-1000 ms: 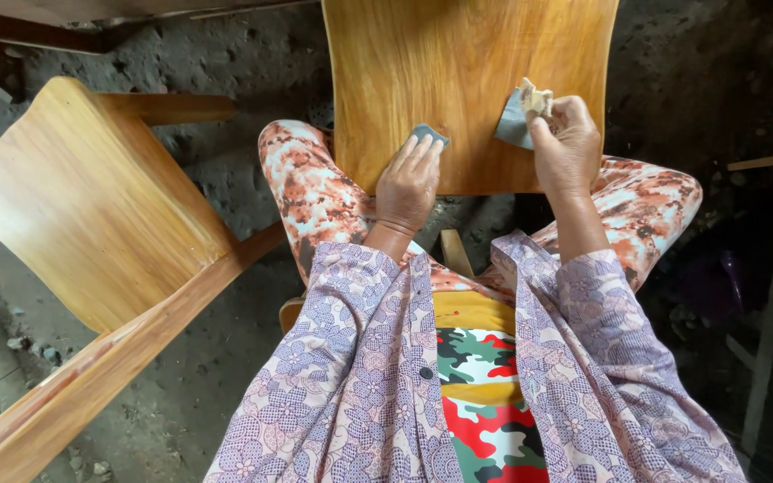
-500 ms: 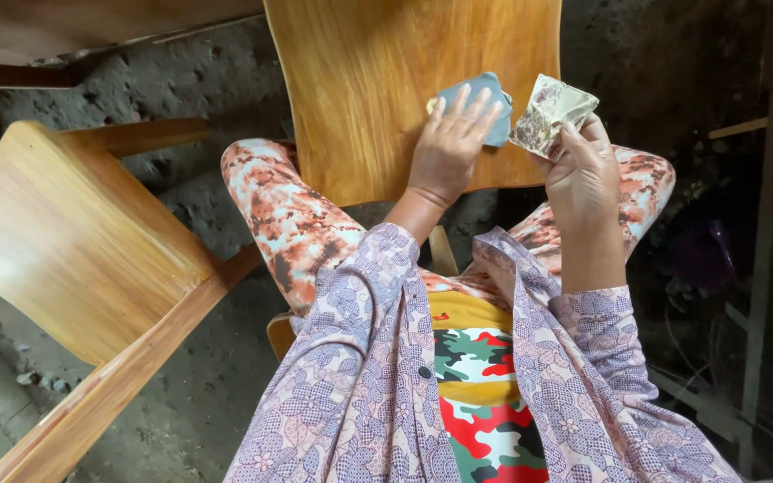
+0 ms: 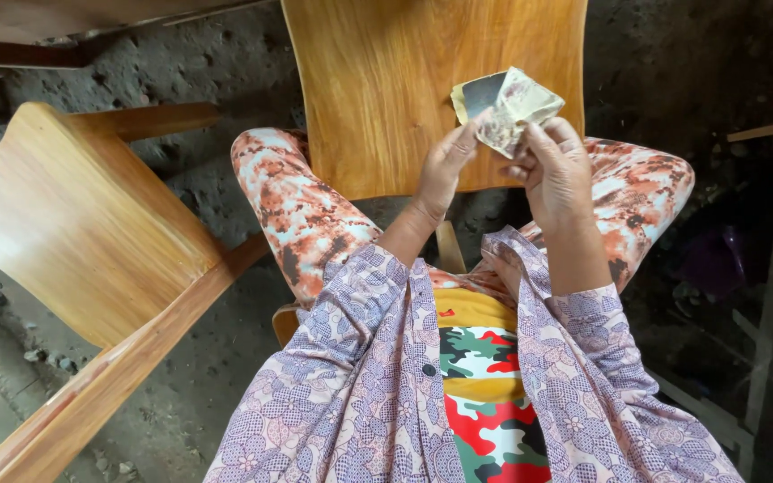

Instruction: The person sits cross-legged on a chair and sands the surface of a wooden chair seat using sandpaper. They alternate between using a sanding block and a piece of sandpaper, rubbing the surface back and forth to smooth the wood.

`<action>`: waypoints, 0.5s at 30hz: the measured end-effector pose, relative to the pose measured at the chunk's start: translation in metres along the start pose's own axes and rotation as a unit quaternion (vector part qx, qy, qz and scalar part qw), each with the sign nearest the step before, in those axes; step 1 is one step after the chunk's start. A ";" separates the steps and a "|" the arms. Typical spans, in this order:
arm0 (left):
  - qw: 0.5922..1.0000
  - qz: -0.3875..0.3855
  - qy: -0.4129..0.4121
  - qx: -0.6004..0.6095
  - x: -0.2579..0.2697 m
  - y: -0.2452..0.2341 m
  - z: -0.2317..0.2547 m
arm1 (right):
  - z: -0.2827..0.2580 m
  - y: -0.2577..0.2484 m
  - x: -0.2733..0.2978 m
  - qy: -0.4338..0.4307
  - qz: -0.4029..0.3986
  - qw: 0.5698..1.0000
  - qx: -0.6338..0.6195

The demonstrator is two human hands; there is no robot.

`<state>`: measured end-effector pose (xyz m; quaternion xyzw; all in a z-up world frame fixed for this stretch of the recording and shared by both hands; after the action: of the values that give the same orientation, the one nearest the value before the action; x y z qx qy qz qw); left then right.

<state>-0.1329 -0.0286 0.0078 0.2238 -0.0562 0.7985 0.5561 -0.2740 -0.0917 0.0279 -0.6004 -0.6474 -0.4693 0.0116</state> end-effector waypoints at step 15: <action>0.907 0.292 0.093 -0.289 -0.018 -0.092 0.018 | -0.008 0.066 0.007 -0.287 -0.060 0.847 0.444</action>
<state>-0.0386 -0.0154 0.0015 -0.0481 -0.2955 0.8910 0.3413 -0.2284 -0.1016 0.0751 -0.5990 -0.7959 0.0619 0.0629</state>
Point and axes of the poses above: each hand's wrist, its own x-axis away from the middle knuckle, its own y-axis out of the palm, z = x × y, the point moved 7 cm from there along -x, towards the middle knuckle, and after that the axes turned 14 degrees about -x, right-handed, at the moved point
